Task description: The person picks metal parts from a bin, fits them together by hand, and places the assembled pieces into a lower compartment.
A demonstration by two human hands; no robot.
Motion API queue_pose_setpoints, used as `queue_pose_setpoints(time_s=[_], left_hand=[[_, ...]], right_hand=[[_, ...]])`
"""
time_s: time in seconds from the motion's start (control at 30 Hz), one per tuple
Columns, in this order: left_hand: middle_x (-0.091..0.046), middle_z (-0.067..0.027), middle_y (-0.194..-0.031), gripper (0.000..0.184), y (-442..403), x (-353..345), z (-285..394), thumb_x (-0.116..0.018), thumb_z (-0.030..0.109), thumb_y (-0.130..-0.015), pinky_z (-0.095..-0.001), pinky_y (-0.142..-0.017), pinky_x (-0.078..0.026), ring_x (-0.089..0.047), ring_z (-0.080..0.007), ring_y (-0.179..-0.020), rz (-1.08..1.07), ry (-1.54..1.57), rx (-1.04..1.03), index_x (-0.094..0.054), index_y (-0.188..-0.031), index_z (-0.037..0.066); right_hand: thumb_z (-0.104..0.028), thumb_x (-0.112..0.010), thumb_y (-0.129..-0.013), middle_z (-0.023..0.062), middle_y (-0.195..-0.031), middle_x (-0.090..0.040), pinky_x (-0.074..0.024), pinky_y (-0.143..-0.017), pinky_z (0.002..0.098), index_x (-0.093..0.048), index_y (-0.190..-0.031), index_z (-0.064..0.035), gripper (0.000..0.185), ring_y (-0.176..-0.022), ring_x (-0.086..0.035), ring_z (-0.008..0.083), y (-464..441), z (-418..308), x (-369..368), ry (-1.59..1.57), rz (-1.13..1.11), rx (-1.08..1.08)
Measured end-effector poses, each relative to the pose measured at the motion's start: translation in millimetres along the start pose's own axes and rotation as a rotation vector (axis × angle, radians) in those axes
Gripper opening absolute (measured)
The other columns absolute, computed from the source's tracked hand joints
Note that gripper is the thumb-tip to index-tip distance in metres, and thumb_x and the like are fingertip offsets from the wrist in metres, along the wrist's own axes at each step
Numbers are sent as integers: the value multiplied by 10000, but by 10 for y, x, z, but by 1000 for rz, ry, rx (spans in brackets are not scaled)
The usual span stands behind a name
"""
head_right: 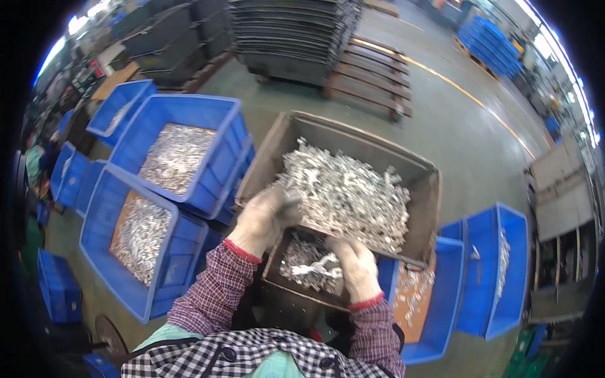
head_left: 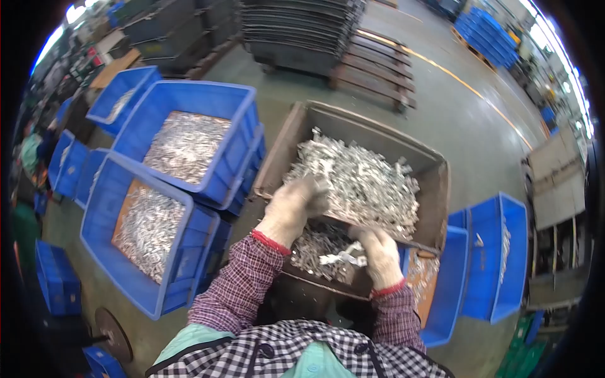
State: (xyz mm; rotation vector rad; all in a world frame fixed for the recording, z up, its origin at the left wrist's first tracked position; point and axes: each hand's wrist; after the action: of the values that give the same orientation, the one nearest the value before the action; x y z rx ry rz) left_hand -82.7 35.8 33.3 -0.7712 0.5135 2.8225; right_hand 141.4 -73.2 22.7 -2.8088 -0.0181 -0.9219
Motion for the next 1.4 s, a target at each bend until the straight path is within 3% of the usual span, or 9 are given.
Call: queue_pose_setpoints(time_s=[0.07,0.17,0.33,0.43,0.73,0.87,1.07,1.3,1.4], left_hand=[[-693,-64,-1046,445,-38,187,206,-623,536,-1006,-426,-897,-567,-681,-219,-920,169,583,-230,-663,-1115,107],[-676,-65,-1093,465,-177,298,16,-619,559,-997,-436,-929,-556,-675,-239,-951,209,556,-189,-645,-1096,105],[-702,-102,-1203,575,64,-177,-416,-621,453,-1034,-378,-944,-549,-695,-209,-1012,1,-351,-29,-579,-1430,40],[-639,-165,-1427,671,169,-287,-480,-550,582,-1019,-377,-1153,-406,-594,-281,-1330,-120,-707,61,-579,-1470,87],[-719,-183,-1254,614,249,-566,-347,-670,424,-965,-377,-1025,-513,-694,-264,-1140,-100,-1087,47,-619,-1377,-29],[-731,-135,-1031,472,187,-429,-507,-635,366,-1018,-286,-727,-592,-719,-176,-825,-251,-657,324,-659,-1268,-33],[-721,-132,-993,485,176,-423,-500,-652,357,-1016,-289,-721,-596,-718,-180,-810,-183,-541,329,-646,-1267,-57],[-711,-136,-1033,476,209,-428,-556,-644,341,-1024,-293,-725,-602,-722,-181,-842,-178,-488,342,-637,-1269,-67],[-726,-131,-1099,543,140,-337,-705,-641,408,-1020,-300,-750,-607,-724,-178,-851,-271,-245,433,-628,-1320,-44]], right_hand=[[-74,-603,-897,169,-1073,-732,-571,-851,371,-738,-1051,-26,210,-980,-717,311,70,-127,-15,98,36,74],[-31,-636,-838,166,-1039,-738,-580,-816,380,-730,-1002,-25,189,-959,-723,324,180,12,7,244,119,171],[-145,-544,-1010,163,-1107,-726,-560,-891,364,-778,-1064,-46,260,-1014,-705,287,272,183,-17,-239,250,-346],[-206,-569,-1006,172,-1172,-704,-546,-923,338,-779,-1091,-57,270,-1053,-695,253,194,400,-84,-66,360,-213],[-288,-580,-1002,126,-1116,-694,-532,-892,306,-715,-1141,38,379,-971,-692,192,50,357,-114,-739,423,-517],[-323,-540,-1022,124,-1103,-698,-539,-879,309,-699,-1181,28,417,-957,-698,195,19,322,-40,-776,345,-512],[-603,-491,-1054,166,-1149,-690,-614,-791,374,-637,-1277,32,688,-960,-720,261,37,455,-65,-1207,272,-740],[-422,-502,-1062,105,-990,-719,-583,-711,313,-682,-1182,17,490,-820,-692,171,8,485,-236,-711,386,-487],[-500,-503,-1054,95,-913,-706,-544,-593,306,-691,-1136,15,554,-725,-660,163,22,336,-173,-1043,445,-654]])
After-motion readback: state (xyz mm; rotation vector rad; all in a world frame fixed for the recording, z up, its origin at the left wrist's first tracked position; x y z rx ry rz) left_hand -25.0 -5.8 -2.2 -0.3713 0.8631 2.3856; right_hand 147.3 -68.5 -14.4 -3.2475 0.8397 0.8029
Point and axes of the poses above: each hand's wrist, its own y-axis away from the middle knuckle, its own x-axis out of the back of the hand, z = x × y
